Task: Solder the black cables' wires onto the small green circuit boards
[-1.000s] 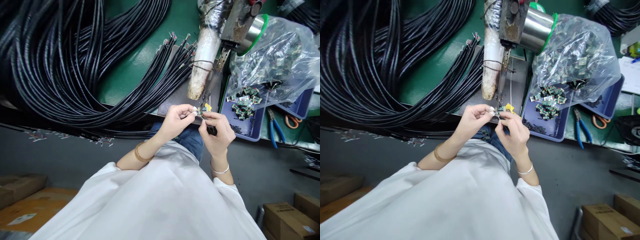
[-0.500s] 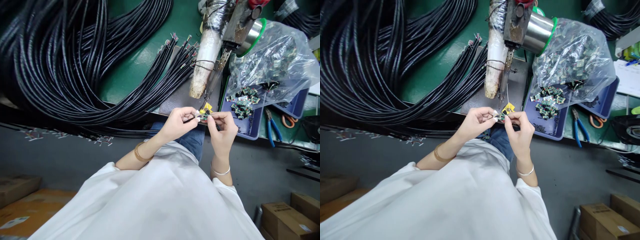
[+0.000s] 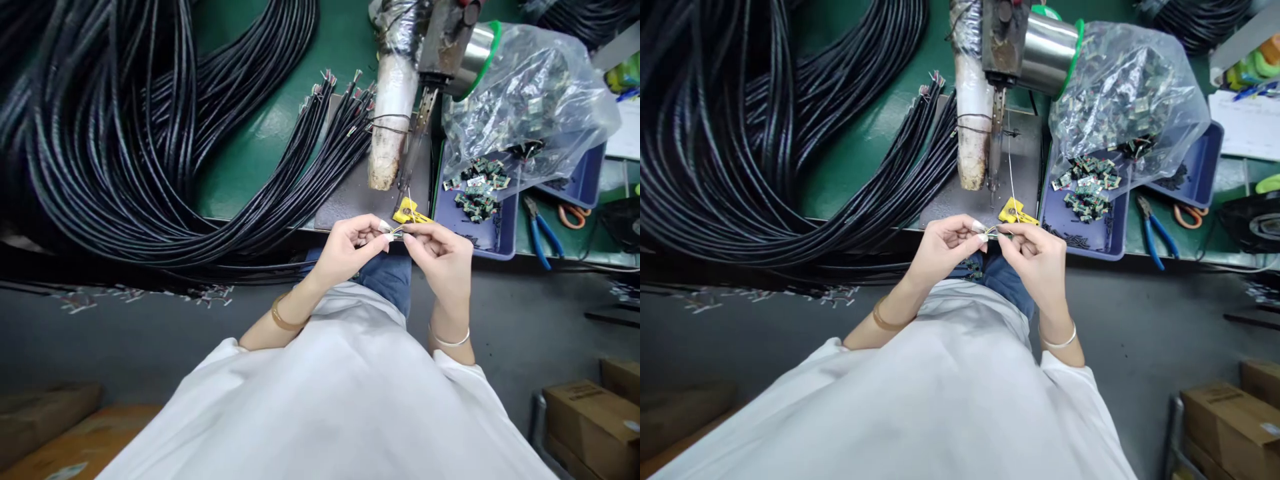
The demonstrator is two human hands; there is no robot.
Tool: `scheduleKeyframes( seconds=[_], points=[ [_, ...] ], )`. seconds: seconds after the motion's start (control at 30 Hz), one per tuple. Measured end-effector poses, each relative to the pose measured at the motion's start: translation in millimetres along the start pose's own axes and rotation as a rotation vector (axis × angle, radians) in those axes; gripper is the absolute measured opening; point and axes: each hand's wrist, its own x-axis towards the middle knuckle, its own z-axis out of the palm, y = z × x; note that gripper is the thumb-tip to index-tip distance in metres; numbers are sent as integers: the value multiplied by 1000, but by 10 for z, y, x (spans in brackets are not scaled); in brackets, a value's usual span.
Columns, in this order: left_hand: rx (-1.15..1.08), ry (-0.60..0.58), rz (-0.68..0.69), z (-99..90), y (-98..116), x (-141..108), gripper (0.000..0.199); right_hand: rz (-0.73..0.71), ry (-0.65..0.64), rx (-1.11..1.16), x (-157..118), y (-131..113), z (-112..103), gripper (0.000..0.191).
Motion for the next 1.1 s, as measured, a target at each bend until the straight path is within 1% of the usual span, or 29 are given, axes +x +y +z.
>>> scheduleKeyframes(
  seconds=[0.07,0.17,0.37,0.43,0.57,0.6,0.63,0.67,0.73,0.8,0.83,0.87,0.9,0.93,0.97,1.03,1.07,1.1],
  points=[
    [4,-1,11,-13,-34,-16,13,12,-28,56,12,32,32,11],
    [12,-3,18,-28,-68,-30,13,13,-26,90,20,87,60,11],
    [19,-25,15,-39,-56,-41,11,53,-79,129,30,152,34,10],
    [21,-42,11,-34,-52,-43,11,-6,-77,75,22,153,19,10],
    [29,-57,-7,-13,-66,-41,12,-284,-24,-188,-21,116,-11,10],
    [33,-59,-14,-9,-69,-40,12,-330,-21,-230,-28,108,-20,11],
    [39,-66,-23,-9,-68,-39,13,-344,-23,-247,-29,105,-32,11],
    [45,-79,-32,-13,-61,-38,13,-322,-34,-235,-25,107,-47,11],
    [55,-125,-49,-33,-29,-38,13,-197,-110,-137,0,121,-85,9],
    [79,-199,-57,-60,22,-38,13,-43,-263,-4,32,134,-128,9],
    [104,-238,-55,-70,49,-38,13,14,-337,48,42,135,-145,11],
    [140,-269,-45,-74,74,-40,13,50,-380,82,45,130,-158,14],
    [178,-276,-28,-70,92,-42,12,64,-368,93,40,118,-163,15],
    [208,-251,-3,-57,104,-44,11,58,-296,80,26,103,-160,15],
    [228,-197,25,-36,107,-47,9,34,-182,48,4,85,-151,14],
    [224,-40,71,21,93,-51,8,-64,59,-61,-51,56,-118,17],
    [212,26,82,51,78,-52,8,-130,141,-129,-79,50,-98,20],
    [203,75,87,76,63,-52,9,-202,178,-199,-104,52,-78,22]
  ],
)
